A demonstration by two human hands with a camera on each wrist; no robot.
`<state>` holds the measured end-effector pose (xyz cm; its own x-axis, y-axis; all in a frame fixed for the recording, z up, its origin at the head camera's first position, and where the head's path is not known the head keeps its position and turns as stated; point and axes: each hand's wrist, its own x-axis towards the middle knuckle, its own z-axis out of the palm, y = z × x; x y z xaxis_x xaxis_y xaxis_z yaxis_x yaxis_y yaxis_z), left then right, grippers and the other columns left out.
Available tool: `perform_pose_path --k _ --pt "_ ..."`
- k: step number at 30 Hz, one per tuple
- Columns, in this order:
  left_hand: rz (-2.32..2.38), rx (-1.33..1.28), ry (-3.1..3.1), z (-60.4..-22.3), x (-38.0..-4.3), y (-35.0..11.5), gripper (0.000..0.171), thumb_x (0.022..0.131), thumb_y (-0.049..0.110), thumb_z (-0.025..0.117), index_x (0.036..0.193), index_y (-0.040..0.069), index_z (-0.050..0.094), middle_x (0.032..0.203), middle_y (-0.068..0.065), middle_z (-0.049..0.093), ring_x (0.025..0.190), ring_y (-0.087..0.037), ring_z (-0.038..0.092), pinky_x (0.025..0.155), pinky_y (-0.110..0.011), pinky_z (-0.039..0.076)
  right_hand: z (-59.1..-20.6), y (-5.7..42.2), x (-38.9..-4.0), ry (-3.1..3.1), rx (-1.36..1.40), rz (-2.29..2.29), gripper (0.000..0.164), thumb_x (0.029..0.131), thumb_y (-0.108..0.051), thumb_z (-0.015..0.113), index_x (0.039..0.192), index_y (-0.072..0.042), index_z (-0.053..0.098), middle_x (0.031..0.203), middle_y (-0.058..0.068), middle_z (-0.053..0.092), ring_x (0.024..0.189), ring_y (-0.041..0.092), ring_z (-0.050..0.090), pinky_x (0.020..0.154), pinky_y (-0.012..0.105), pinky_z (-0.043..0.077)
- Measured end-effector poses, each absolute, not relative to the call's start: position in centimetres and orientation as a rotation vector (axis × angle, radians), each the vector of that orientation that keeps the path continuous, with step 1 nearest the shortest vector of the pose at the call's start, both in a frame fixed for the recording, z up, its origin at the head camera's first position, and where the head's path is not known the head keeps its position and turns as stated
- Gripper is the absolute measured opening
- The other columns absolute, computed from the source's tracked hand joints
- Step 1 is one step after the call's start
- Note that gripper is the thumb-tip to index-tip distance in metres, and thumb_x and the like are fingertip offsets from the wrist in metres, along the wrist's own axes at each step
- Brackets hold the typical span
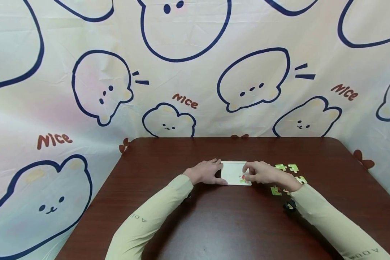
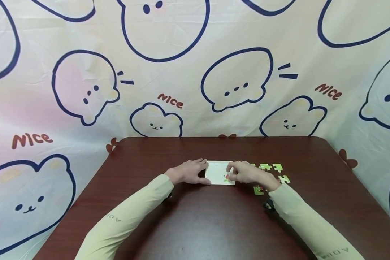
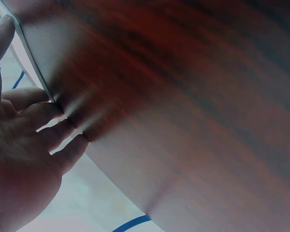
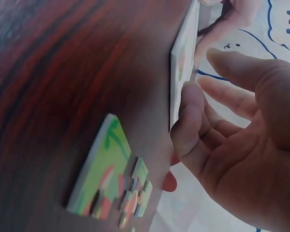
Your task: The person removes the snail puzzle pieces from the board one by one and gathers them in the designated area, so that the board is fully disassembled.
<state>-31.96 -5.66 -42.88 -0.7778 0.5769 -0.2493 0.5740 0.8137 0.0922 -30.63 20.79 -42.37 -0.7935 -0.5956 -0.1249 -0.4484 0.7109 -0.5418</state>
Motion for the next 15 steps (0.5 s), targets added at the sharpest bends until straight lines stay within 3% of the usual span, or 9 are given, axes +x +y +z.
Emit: perform_pose_path --k 9,15 --pt "0.012 0.883 2.737 -43.11 -32.01 -5.69 0.09 0.086 0.076 0.05 0.154 0.018 0.034 0.163 -0.006 0.027 0.151 -0.022 0.024 0.119 -0.042 0.03 -43.02 20.19 -30.92 2.631 -0.76 -0.661 0.028 0.089 -0.021 0.073 0.112 -0.011 0.062 0.075 0.0 0.059 0.063 0.014 0.051 0.058 0.028 0.043" --pt "0.011 0.9 2.743 -43.18 -32.06 -5.75 0.09 0.086 0.075 0.05 0.153 0.018 0.035 0.162 -0.007 0.028 0.151 -0.023 0.025 0.118 -0.042 0.031 -43.27 20.06 -31.1 2.633 -0.716 -0.657 0.026 0.088 -0.021 0.073 0.11 -0.011 0.062 0.074 0.001 0.059 0.059 0.014 0.051 0.055 0.028 0.044"
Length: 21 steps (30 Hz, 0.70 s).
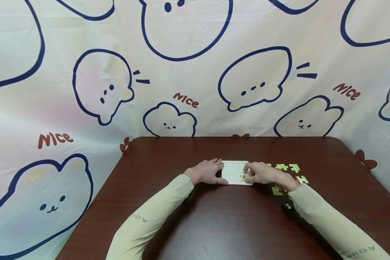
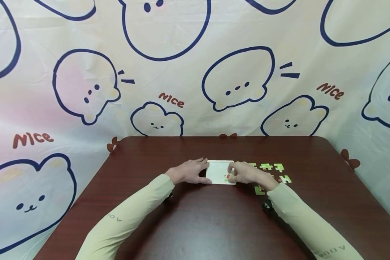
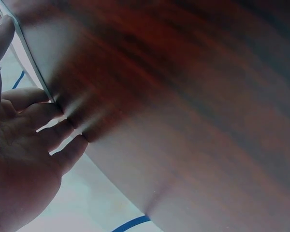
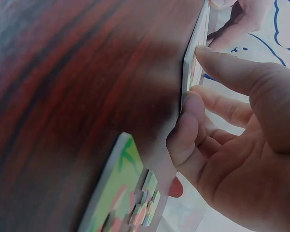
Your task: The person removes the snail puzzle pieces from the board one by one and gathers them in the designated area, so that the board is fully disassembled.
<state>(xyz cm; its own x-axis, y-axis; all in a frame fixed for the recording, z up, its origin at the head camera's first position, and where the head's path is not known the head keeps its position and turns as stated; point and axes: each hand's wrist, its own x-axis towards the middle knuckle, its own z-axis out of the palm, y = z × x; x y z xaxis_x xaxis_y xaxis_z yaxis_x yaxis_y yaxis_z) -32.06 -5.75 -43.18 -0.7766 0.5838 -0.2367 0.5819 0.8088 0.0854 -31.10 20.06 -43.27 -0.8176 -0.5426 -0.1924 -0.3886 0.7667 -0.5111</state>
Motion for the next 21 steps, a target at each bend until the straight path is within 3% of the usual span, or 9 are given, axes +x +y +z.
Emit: perform_pose_path --k 21 --pt "-0.016 0.915 2.743 -43.07 -32.03 -5.59 0.089 0.087 0.074 0.05 0.153 0.017 0.035 0.162 -0.008 0.028 0.151 -0.023 0.025 0.118 -0.042 0.032 -43.15 19.63 -31.0 2.658 -0.734 -0.692 0.024 0.088 -0.014 0.073 0.104 -0.011 0.055 0.078 0.001 0.061 0.067 0.014 0.053 0.063 0.028 0.045"
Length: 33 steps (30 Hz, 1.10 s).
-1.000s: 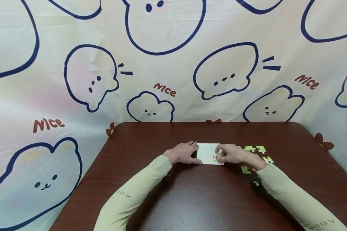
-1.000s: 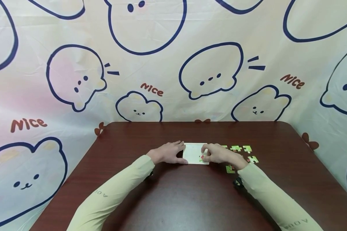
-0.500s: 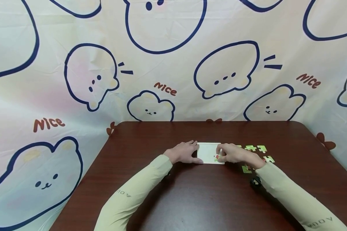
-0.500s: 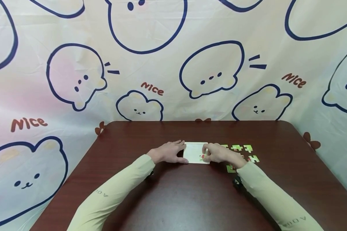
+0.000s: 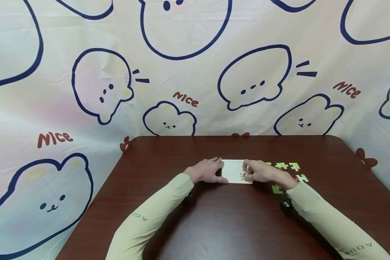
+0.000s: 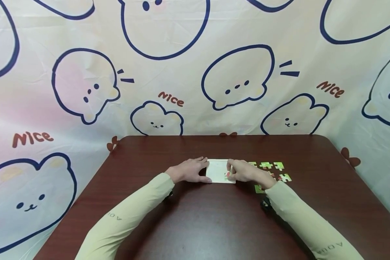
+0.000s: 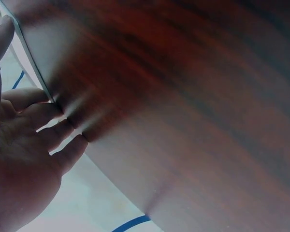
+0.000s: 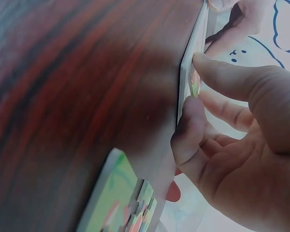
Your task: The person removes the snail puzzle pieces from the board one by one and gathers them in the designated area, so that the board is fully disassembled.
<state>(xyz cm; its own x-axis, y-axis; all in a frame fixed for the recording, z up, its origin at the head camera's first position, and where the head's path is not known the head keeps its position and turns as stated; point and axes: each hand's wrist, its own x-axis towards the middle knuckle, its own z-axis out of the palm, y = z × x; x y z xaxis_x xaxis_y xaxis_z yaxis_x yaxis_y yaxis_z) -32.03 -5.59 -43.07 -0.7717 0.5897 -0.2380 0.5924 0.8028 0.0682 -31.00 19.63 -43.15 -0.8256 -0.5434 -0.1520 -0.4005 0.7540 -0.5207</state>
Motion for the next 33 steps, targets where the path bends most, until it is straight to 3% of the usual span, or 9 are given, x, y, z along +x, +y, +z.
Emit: perform_pose_path --k 6,19,33 --pt "-0.017 0.913 2.753 -43.0 -32.1 -5.6 0.089 0.086 0.075 0.049 0.153 0.018 0.035 0.162 -0.008 0.028 0.151 -0.023 0.026 0.118 -0.042 0.032 -43.0 19.5 -31.1 2.691 -0.754 -0.68 0.023 0.088 -0.014 0.073 0.102 -0.012 0.054 0.08 0.001 0.061 0.069 0.014 0.054 0.065 0.028 0.045" --pt "-0.023 0.916 2.747 -43.0 -32.1 -5.6 0.09 0.087 0.075 0.049 0.154 0.018 0.033 0.162 -0.007 0.027 0.151 -0.022 0.025 0.118 -0.041 0.031 -42.7 19.8 -31.3 2.701 -0.856 -0.709 0.019 0.089 -0.017 0.072 0.093 -0.015 0.053 0.069 -0.003 0.057 0.061 0.011 0.049 0.06 0.027 0.04" --pt "-0.021 0.933 2.751 -42.9 -32.1 -5.6 0.088 0.087 0.075 0.049 0.152 0.017 0.038 0.161 -0.009 0.03 0.15 -0.023 0.027 0.118 -0.042 0.032 -41.5 20.2 -31.0 2.627 -0.888 -0.82 0.008 0.094 -0.009 0.063 0.098 -0.011 0.057 0.078 0.002 0.063 0.055 0.012 0.055 0.049 0.028 0.048"
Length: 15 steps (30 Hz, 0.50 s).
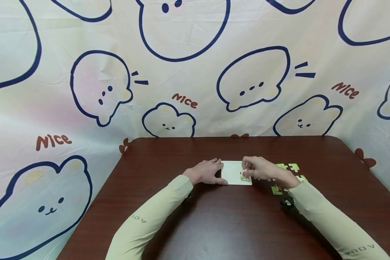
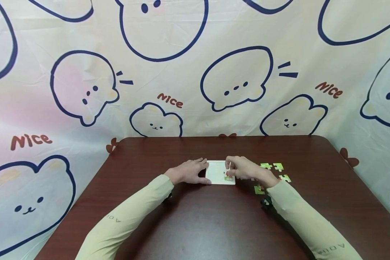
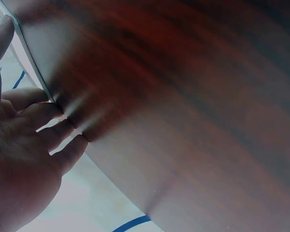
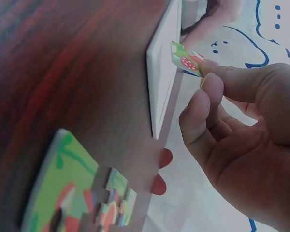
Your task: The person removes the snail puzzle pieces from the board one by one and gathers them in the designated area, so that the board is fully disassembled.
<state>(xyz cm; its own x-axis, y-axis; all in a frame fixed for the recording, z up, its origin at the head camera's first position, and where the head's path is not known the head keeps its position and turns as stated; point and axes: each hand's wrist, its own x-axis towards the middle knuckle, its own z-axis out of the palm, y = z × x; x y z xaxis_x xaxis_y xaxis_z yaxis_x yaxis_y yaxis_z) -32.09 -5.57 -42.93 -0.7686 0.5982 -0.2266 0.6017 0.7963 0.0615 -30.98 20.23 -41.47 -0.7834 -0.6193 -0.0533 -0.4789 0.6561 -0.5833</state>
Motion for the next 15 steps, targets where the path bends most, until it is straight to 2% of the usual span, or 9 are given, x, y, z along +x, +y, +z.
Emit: perform_pose_path --k 5,15 --pt "-0.013 0.928 2.753 -42.9 -32.1 -5.7 0.088 0.087 0.074 0.05 0.153 0.017 0.036 0.162 -0.009 0.029 0.151 -0.023 0.026 0.118 -0.043 0.032 -40.5 20.9 -30.6 2.623 -0.894 -0.88 0.006 0.095 -0.007 0.062 0.098 -0.009 0.057 0.077 0.005 0.061 0.055 0.012 0.054 0.048 0.027 0.047" --pt "0.01 0.942 2.745 -43.0 -31.9 -5.9 0.086 0.088 0.072 0.05 0.153 0.017 0.036 0.162 -0.008 0.028 0.151 -0.022 0.024 0.119 -0.042 0.031 -40.0 24.3 -29.8 2.635 -0.842 -0.907 0.007 0.096 -0.012 0.063 0.096 -0.013 0.056 0.078 0.008 0.061 0.054 0.012 0.053 0.049 0.026 0.045"
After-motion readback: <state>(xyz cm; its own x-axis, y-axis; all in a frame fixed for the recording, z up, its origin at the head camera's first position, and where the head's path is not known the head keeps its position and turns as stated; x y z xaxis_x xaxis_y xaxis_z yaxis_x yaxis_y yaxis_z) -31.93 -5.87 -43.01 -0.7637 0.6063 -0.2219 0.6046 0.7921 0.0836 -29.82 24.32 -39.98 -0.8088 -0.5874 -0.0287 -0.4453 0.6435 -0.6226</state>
